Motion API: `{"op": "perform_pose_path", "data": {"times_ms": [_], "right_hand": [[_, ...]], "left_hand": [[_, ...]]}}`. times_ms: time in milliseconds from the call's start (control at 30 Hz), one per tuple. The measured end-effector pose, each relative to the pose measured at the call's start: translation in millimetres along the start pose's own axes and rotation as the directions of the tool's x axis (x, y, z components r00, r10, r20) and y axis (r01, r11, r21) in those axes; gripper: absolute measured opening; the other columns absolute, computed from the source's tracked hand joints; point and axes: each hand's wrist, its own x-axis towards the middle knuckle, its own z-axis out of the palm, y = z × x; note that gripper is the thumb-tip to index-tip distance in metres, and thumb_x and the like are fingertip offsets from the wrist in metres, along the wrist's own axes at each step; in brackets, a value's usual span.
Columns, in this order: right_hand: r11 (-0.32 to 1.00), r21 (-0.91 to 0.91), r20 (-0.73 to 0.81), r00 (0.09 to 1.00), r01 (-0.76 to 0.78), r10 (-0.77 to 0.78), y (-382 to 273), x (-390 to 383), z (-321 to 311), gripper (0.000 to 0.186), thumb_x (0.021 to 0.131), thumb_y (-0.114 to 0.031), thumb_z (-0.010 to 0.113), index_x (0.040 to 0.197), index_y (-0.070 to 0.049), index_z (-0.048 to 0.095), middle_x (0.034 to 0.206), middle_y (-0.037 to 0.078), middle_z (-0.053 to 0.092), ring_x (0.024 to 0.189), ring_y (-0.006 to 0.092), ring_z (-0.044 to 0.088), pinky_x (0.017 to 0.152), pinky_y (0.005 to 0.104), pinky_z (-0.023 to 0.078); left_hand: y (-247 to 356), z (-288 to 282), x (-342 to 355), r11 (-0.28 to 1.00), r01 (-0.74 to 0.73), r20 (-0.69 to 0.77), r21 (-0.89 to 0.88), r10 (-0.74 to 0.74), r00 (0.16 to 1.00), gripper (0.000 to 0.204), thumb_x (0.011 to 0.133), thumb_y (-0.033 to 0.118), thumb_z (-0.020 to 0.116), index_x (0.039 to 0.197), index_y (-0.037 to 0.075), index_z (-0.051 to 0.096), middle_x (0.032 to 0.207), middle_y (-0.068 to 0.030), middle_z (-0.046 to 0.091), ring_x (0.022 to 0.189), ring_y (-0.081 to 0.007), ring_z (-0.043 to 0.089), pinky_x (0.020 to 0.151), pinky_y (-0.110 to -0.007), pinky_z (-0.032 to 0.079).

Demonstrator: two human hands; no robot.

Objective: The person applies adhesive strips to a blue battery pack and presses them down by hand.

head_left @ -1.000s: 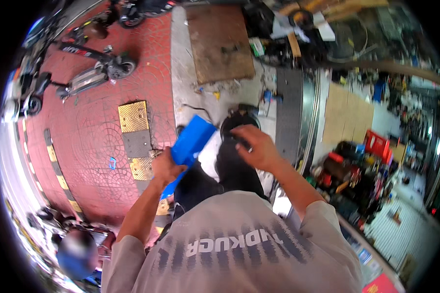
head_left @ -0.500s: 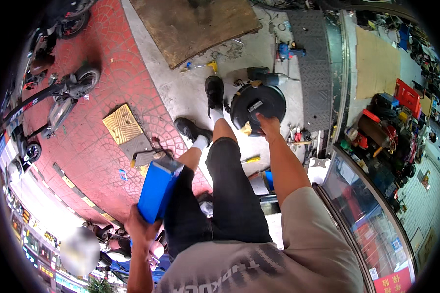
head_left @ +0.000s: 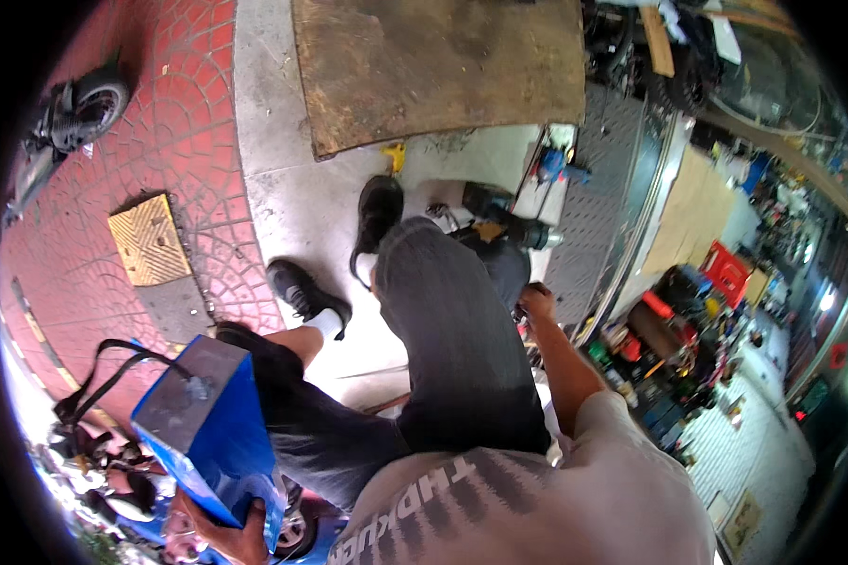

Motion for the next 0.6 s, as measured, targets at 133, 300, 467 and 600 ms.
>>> {"op": "perform_pose_path", "data": {"times_ms": [133,300,467,600], "right_hand": [[0.981,-0.029,-0.075,0.979,-0.193,0.190,-81,2,-39,0.080,0.074,-0.087,0.068,0.084,-0.008,0.061,0.061,0.002,0.048,0.046,0.0164,0.044,0.047,0.0345,0.037],[0.958,-0.287,0.205,0.976,-0.018,0.080,-149,61,2,0.060,0.084,-0.071,0.075,0.092,-0.011,0.072,0.081,0.008,0.072,0.063,0.0177,0.068,0.047,0.0325,0.044],[0.746,-0.472,0.258,0.883,0.470,-0.392,-192,118,-30,0.054,0.073,-0.046,0.090,0.097,0.001,0.077,0.090,0.016,0.077,0.075,0.0247,0.076,0.064,0.0384,0.061],[0.330,-0.717,0.380,0.742,0.614,-0.553,-258,138,-51,0.066,0.070,-0.057,0.083,0.094,0.005,0.077,0.087,0.018,0.076,0.076,0.0278,0.077,0.068,0.0383,0.059]], "left_hand": [[68,52,-7,0.944,-0.006,-0.117,-0.331,-0.034,0.993,0.103,0.057,0.036,0.101,0.136,-0.013,0.057,0.120,-0.0283,0.069,0.107,-0.0394,0.067,0.098,-0.051,0.054],[69,141,-53,0.782,-0.139,-0.274,-0.607,-0.041,0.961,0.101,0.063,0.035,0.098,0.141,-0.011,0.052,0.132,-0.0242,0.065,0.116,-0.0344,0.065,0.105,-0.046,0.051],[98,221,-73,0.731,-0.278,-0.409,-0.624,-0.002,0.913,0.110,0.058,0.018,0.085,0.154,-0.008,0.039,0.139,-0.0269,0.057,0.125,-0.0404,0.056,0.114,-0.051,0.041],[147,212,-101,0.825,-0.382,-0.498,-0.417,0.144,0.855,0.085,0.057,0.014,0.081,0.136,-0.006,0.054,0.114,-0.0185,0.066,0.104,-0.0289,0.060,0.099,-0.042,0.048]]}}
